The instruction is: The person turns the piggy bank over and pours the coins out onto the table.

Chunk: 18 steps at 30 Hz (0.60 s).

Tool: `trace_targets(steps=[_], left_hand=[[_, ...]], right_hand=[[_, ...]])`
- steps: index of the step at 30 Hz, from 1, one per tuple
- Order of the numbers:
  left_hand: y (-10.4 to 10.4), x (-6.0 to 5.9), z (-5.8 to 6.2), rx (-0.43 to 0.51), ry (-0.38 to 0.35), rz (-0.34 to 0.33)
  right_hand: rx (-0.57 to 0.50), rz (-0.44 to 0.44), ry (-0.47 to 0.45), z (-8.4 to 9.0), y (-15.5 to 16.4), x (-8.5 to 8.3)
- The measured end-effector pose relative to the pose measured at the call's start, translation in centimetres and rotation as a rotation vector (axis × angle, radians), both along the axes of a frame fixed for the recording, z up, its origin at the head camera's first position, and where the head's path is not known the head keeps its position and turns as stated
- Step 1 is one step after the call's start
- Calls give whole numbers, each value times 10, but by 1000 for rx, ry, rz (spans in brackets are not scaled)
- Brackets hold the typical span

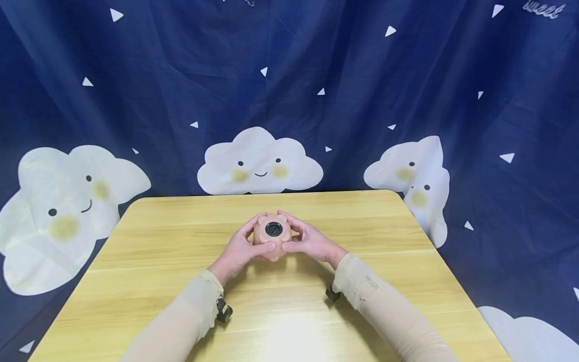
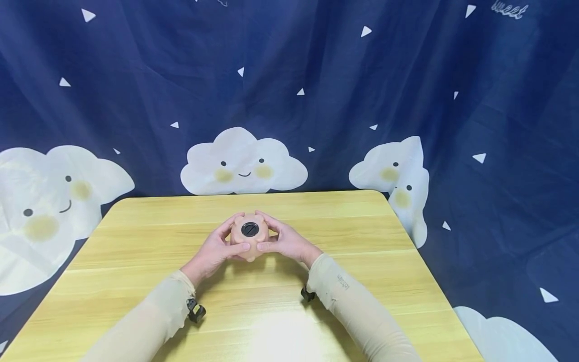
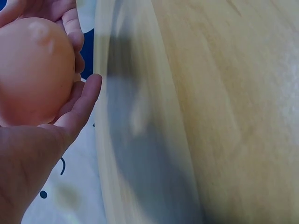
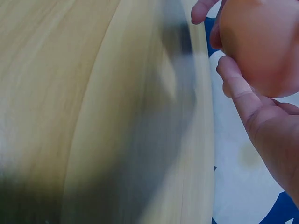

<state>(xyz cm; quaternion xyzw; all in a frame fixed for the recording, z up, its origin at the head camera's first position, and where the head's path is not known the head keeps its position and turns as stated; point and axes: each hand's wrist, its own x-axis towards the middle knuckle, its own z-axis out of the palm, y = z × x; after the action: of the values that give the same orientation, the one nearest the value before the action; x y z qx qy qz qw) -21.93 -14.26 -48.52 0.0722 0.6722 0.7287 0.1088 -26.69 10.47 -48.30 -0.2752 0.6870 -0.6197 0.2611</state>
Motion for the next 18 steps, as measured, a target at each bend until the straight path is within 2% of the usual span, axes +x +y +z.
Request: trace_targets(steps=[4,12,18], left_hand=[[1,-2,-2,9,-10,-4],[3,-5,-1,-62,37,33],[4,-5,-1,-53,44,34]], right_hand=[[14,8,8,1,1,-2],[24,1,18,4,1,-5],[39,-14,16,5,2,-4]])
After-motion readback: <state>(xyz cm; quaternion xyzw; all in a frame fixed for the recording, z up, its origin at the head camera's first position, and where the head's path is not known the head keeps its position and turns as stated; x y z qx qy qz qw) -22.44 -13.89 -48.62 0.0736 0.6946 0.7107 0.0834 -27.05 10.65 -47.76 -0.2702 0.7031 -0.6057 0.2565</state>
